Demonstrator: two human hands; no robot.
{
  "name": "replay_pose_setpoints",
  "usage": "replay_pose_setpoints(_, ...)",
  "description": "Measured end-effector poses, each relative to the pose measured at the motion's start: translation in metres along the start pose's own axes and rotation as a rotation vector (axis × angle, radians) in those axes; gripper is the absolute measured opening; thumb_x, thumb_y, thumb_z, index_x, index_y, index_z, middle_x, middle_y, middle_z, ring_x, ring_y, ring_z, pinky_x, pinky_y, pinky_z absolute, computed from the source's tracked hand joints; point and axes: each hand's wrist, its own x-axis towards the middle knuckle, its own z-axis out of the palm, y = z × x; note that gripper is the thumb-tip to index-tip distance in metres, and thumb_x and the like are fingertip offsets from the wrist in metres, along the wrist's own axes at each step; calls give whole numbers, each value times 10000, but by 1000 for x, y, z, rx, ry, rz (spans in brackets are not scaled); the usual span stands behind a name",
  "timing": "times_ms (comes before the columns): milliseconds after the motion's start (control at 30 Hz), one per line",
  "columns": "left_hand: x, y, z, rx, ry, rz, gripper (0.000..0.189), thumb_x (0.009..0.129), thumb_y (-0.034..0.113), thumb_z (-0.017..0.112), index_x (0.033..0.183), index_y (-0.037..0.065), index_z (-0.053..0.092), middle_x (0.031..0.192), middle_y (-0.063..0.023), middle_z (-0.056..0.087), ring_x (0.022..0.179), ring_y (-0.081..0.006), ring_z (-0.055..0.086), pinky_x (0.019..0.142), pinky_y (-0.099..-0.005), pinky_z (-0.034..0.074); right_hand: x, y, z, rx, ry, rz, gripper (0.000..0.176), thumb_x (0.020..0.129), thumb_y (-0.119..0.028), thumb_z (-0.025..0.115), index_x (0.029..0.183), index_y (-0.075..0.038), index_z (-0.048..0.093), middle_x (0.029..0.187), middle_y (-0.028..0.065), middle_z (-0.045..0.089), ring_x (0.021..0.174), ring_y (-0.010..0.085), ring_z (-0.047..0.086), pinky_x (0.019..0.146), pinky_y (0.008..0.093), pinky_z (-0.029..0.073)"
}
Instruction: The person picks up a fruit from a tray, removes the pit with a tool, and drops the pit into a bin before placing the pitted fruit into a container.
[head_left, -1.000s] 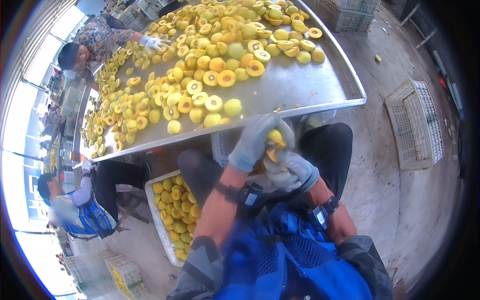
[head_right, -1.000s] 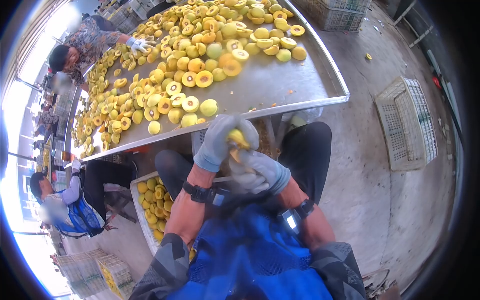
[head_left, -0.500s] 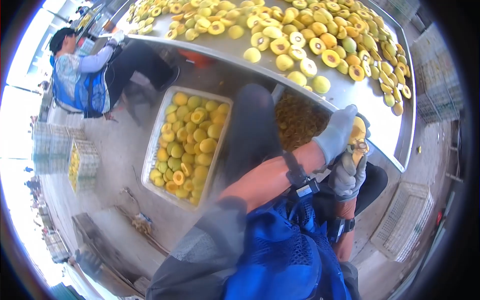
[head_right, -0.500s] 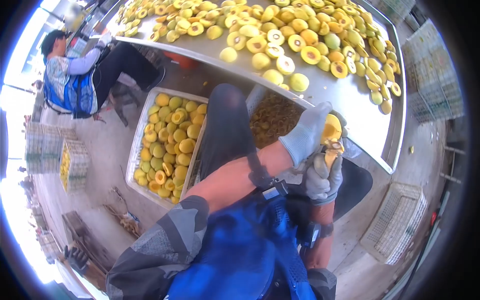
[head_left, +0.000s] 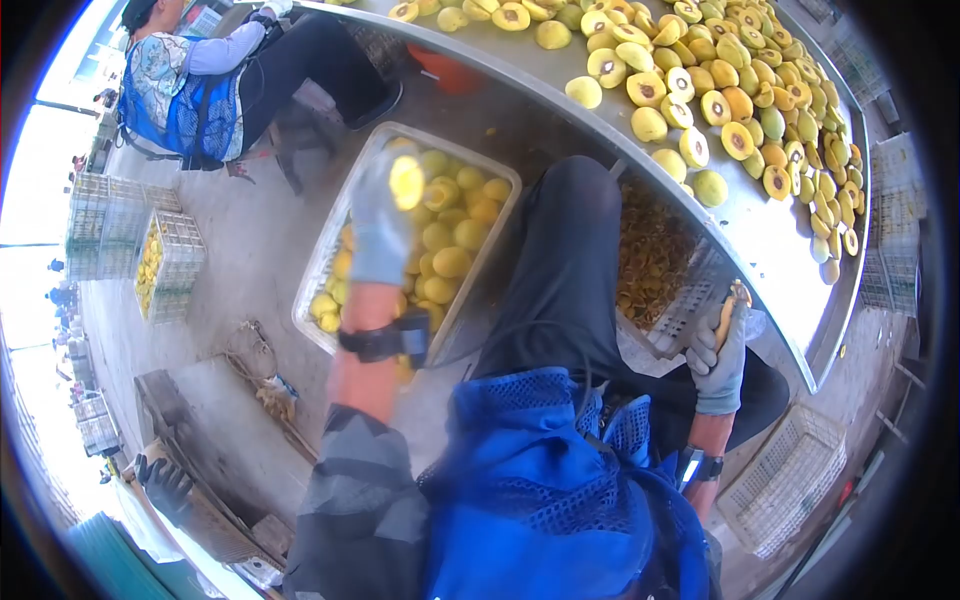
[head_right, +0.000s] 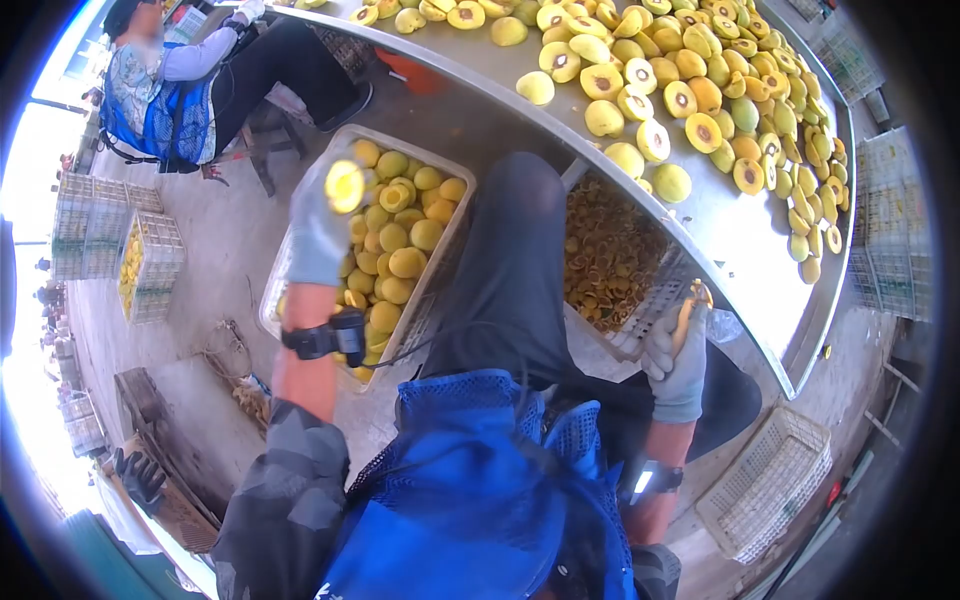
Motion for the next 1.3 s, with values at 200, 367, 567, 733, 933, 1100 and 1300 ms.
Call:
replay_pose_setpoints(200,-70,-98,-61,270,78,-529,343,989,247,559,1217,2,633,1133,-216,650,1029,-361,631,837,-428,515,16,18,3,-81,107,34,424,1070,-491,418,1004,-92,544,671,-7,430,437,45,324,355,178,250)
replay_pose_setpoints(367,-181,-174,-54,930,-301,-91,561,894,214,651,1390,0,499,1392,-239,533,1252,-401,530,1017,-446,467,23,16,10,-119,159,79,419,1064,-501,428,1004,-104,550,668,-8,436,433,56,330,351,188,251)
replay_pose_setpoints(567,-186,-156,-60,831,-307,-160,571,828,77,655,1382,11,535,1409,-209,560,1215,-404,576,1002,-430,490,17,6,18,-174,117,47,461,1039,-562,446,967,-117,546,630,-3,475,406,63,375,345,199,276)
replay_pose_setpoints(733,-138,-127,-57,1014,-550,-255,384,883,197,667,1223,19,649,1185,-235,665,1068,-410,638,914,-466,517,25,26,18,-457,130,134,521,1019,-564,499,970,-53,588,680,14,522,432,71,396,378,225,311)
replay_pose_setpoints(933,12,18,31,593,-458,67,241,909,197,679,1060,16,729,1020,-190,730,949,-365,699,856,-381,551,18,30,14,-292,69,152,532,1012,-564,517,955,-44,611,693,10,534,453,69,415,398,229,343)
replay_pose_setpoints(1100,58,121,199,304,-648,395,347,870,285,677,1099,30,729,1054,-215,718,990,-373,692,882,-419,540,19,28,11,-268,117,-26,532,1008,-565,522,940,-46,615,659,10,527,440,82,434,397,237,352)
replay_pose_setpoints(1300,41,121,365,685,-877,520,477,830,488,631,1044,69,713,1044,-208,712,959,-395,681,831,-484,534,26,42,-12,-464,215,152,484,1042,-506,473,925,-62,624,600,26,543,384,106,463,367,265,377)
